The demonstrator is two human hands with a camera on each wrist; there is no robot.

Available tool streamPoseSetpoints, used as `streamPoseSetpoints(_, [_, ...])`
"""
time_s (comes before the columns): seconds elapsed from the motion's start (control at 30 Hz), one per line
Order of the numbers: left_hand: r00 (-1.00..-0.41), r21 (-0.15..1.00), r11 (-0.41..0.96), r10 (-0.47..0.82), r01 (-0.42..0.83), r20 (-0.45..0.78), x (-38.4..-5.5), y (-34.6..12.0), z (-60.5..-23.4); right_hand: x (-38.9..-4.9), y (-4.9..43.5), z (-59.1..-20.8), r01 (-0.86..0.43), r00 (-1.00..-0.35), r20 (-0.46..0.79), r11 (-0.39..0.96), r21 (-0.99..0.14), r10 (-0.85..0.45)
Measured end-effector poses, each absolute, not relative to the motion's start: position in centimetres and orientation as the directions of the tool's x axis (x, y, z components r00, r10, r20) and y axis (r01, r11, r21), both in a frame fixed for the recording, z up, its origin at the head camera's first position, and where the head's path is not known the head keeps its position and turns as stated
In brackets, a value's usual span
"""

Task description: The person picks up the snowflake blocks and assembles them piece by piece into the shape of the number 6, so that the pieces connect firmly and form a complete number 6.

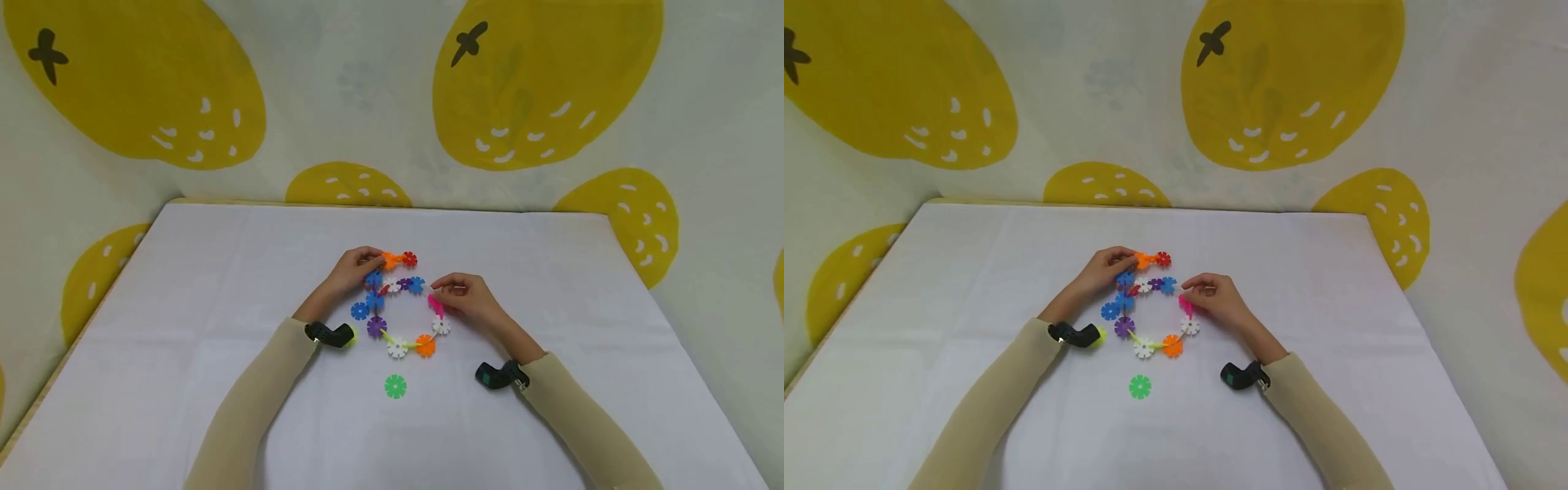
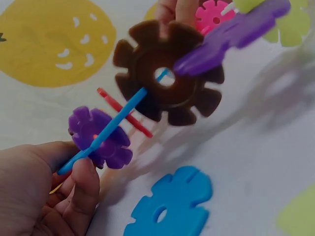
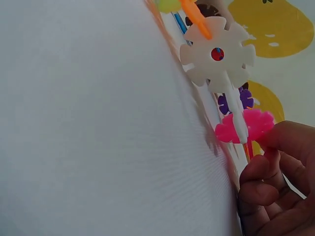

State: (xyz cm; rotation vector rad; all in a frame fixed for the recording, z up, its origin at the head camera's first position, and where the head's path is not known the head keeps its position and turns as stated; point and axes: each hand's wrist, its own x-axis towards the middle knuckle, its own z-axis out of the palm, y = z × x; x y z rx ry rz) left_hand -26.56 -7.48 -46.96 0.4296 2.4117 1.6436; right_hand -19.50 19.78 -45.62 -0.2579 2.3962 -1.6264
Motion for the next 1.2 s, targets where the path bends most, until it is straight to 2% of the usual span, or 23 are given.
streamPoseSetpoints(0.3, [-0.934, 0.938, 0.329, 0.358, 0.111, -0.015, -26.8, -7.8, -47.2, -18.4, 19.9, -45.5, -0.03, -0.976, -0.056, 0.38, -0.924, -0.213])
streamPoseSetpoints(0.43, [-0.936, 0.937, 0.332, 0.351, 0.107, -0.017, -27.0, -7.9, -47.3, -17.3, 20.2, -45.3, -0.076, -0.964, -0.015, 0.327, -0.942, -0.265])
streamPoseSetpoints(0.6, [-0.934, 0.937, 0.331, 0.358, 0.109, -0.017, -27.1, -8.2, -47.4, -15.9, 20.5, -45.1, -0.114, -0.92, 0.005, 0.256, -0.96, -0.391])
streamPoseSetpoints(0.77, [-0.929, 0.94, 0.317, 0.371, 0.122, -0.004, -27.2, -8.3, -47.2, -14.6, 20.5, -45.2, -0.144, -0.859, 0.034, 0.177, -0.974, -0.511])
streamPoseSetpoints(0.87, [-0.927, 0.938, 0.322, 0.376, 0.126, -0.005, -27.2, -8.3, -47.1, -14.0, 20.2, -45.4, -0.179, -0.788, 0.082, 0.099, -0.979, -0.61])
streamPoseSetpoints(1.03, [-0.926, 0.934, 0.335, 0.378, 0.123, -0.013, -27.1, -8.3, -47.1, -13.0, 19.5, -46.1, -0.131, -0.675, 0.078, 0.015, -0.991, -0.734])
streamPoseSetpoints(1.2, [-0.925, 0.934, 0.338, 0.379, 0.118, -0.02, -26.9, -8.1, -47.1, -12.1, 18.8, -46.7, -0.107, -0.623, 0.06, 0.009, -0.994, -0.78])
